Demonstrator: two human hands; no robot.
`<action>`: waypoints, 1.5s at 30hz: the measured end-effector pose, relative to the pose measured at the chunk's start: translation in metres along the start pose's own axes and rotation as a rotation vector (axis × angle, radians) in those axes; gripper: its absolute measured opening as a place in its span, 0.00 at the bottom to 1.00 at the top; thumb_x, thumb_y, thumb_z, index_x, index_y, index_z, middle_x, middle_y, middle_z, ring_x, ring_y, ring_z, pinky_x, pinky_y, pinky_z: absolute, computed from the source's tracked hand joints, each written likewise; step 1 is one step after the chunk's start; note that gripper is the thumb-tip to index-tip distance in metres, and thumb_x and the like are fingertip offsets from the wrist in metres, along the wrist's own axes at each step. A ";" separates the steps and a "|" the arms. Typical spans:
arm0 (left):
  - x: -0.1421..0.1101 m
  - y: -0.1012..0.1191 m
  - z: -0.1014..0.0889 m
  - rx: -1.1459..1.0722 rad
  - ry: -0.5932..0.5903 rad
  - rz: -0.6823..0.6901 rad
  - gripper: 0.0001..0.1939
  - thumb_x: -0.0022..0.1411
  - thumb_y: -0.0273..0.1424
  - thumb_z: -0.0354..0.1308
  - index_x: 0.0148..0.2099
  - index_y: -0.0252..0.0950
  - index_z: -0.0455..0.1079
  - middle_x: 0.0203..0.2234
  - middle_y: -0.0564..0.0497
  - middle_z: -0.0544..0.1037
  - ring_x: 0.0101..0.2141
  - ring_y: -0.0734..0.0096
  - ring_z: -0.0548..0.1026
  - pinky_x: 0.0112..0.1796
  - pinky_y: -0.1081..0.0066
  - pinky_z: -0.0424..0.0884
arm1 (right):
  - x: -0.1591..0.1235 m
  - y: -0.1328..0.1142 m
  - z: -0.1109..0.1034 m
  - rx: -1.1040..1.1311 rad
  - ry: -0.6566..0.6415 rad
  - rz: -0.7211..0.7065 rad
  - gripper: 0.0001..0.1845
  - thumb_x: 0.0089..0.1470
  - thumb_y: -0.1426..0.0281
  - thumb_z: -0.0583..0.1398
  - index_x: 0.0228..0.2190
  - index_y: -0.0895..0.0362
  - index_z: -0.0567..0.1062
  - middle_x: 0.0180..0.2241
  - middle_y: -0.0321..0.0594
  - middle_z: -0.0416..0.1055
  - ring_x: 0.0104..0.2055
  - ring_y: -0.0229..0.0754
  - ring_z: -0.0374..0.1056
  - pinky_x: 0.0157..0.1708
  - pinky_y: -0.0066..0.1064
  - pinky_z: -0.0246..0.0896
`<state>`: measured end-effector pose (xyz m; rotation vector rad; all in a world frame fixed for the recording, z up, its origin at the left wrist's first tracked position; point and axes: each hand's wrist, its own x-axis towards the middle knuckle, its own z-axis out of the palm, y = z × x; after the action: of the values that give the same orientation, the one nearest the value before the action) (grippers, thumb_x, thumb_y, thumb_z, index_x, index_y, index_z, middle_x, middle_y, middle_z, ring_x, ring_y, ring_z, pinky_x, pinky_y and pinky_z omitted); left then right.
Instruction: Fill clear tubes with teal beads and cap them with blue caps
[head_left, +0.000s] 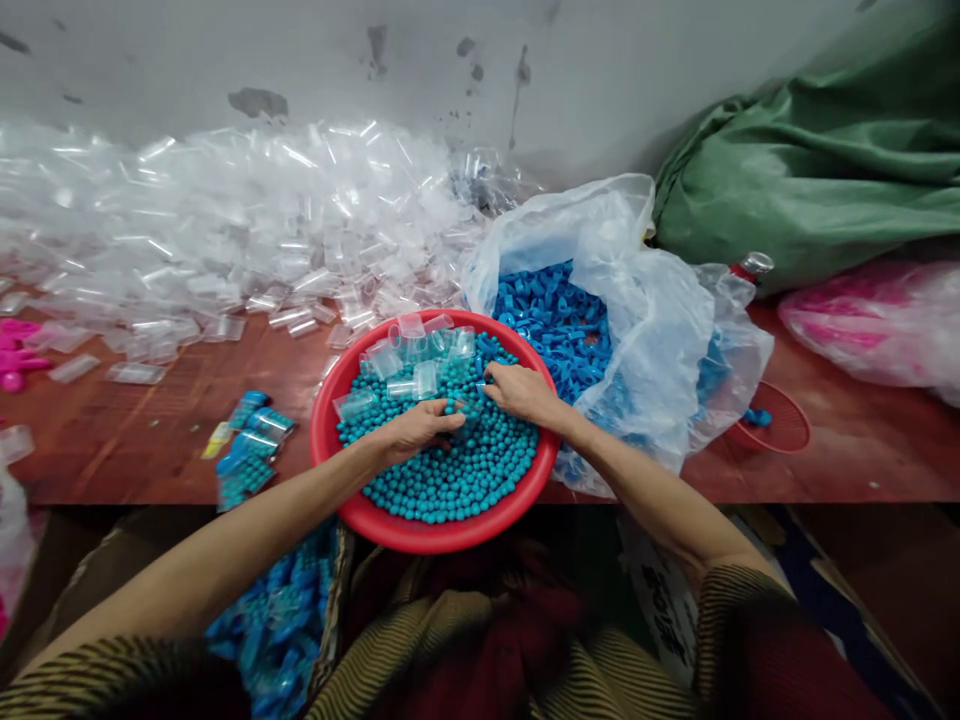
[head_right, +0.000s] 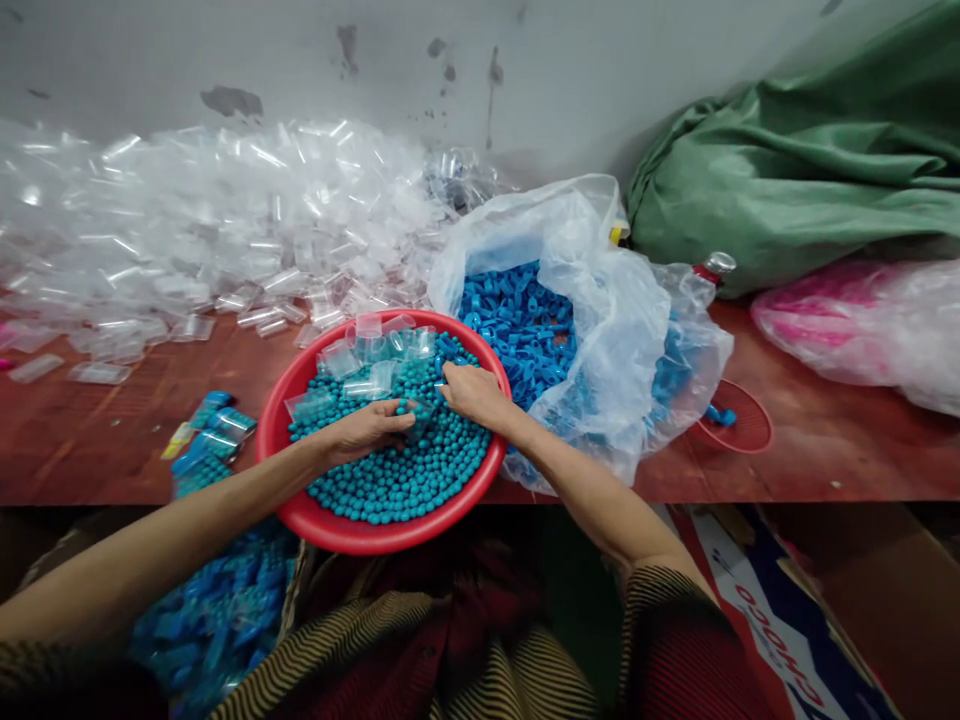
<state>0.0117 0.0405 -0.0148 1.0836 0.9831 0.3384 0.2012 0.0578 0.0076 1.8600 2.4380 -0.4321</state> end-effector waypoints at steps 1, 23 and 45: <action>-0.006 -0.001 -0.002 -0.108 0.002 -0.008 0.19 0.48 0.39 0.64 0.40 0.34 0.69 0.30 0.52 0.72 0.30 0.75 0.70 0.30 0.75 0.66 | 0.002 -0.003 0.000 0.004 0.017 0.029 0.17 0.60 0.61 0.49 0.45 0.59 0.65 0.42 0.51 0.73 0.46 0.51 0.69 0.41 0.37 0.61; 0.017 0.003 0.015 0.215 0.150 -0.176 0.09 0.53 0.32 0.58 0.28 0.35 0.61 0.12 0.58 0.65 0.14 0.75 0.66 0.17 0.76 0.59 | -0.011 -0.007 -0.001 0.080 0.050 -0.010 0.12 0.58 0.66 0.49 0.38 0.57 0.69 0.35 0.45 0.74 0.37 0.45 0.69 0.35 0.31 0.57; -0.034 -0.001 0.005 -0.261 -0.040 0.140 0.27 0.51 0.38 0.62 0.51 0.37 0.59 0.31 0.49 0.77 0.32 0.68 0.77 0.30 0.73 0.68 | -0.019 -0.009 0.004 0.381 0.125 -0.156 0.22 0.58 0.72 0.51 0.53 0.63 0.65 0.49 0.51 0.69 0.50 0.46 0.66 0.51 0.38 0.58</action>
<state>-0.0030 0.0144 0.0024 0.9188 0.8040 0.5420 0.1973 0.0371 0.0092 1.8777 2.7547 -0.8702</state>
